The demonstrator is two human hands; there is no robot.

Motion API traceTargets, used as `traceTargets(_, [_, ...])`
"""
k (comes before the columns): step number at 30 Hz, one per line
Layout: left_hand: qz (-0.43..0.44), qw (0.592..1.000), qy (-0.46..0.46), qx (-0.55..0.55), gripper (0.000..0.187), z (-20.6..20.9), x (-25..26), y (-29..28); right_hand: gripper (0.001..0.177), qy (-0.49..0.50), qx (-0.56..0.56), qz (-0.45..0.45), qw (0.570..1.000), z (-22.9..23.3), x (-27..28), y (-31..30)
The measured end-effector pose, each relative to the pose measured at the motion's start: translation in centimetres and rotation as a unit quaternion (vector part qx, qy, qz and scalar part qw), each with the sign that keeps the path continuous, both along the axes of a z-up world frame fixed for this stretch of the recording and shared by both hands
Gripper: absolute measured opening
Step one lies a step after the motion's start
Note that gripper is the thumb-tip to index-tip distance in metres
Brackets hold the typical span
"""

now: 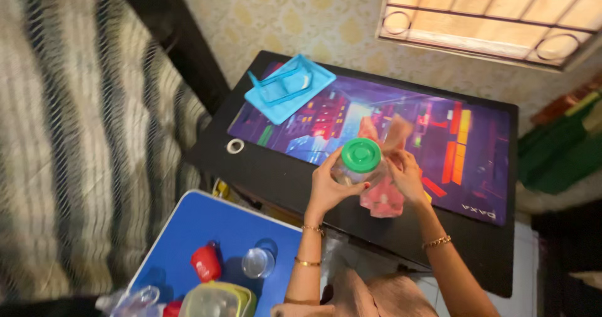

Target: The person wipes glass jars with a cloth, places them in a cabinet, and سپس cleans a red cup.

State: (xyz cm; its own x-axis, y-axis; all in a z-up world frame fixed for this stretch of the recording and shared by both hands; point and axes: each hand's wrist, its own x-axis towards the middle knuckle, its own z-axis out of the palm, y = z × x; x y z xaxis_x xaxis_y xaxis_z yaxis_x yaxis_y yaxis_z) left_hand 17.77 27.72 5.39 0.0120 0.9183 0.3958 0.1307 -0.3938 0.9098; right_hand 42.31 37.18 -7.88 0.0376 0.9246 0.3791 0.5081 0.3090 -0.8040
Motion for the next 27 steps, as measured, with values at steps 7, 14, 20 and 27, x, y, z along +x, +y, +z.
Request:
traceTargets(7, [-0.066,0.998,-0.01,0.008,0.091,-0.7,1.8,1.4,0.054,0.467,-0.23,0.17,0.837,1.7,1.9,-7.4])
traceTargets(14, [-0.136,0.99,0.004,0.037,0.096,-1.3,4.0,1.9,0.067,0.512,-0.157,0.118,0.836,1.5,0.7,-12.0])
traceTargets(20, [-0.237,0.971,0.005,-0.025,0.093,-1.0,5.6,1.1,0.068,0.526,-0.091,0.032,0.845,2.5,-0.4,-15.4])
traceTargets(27, [-0.328,0.944,-0.03,-0.017,0.104,-2.0,8.3,0.1,0.067,0.504,-0.08,-0.084,0.856,3.8,-0.3,-19.7])
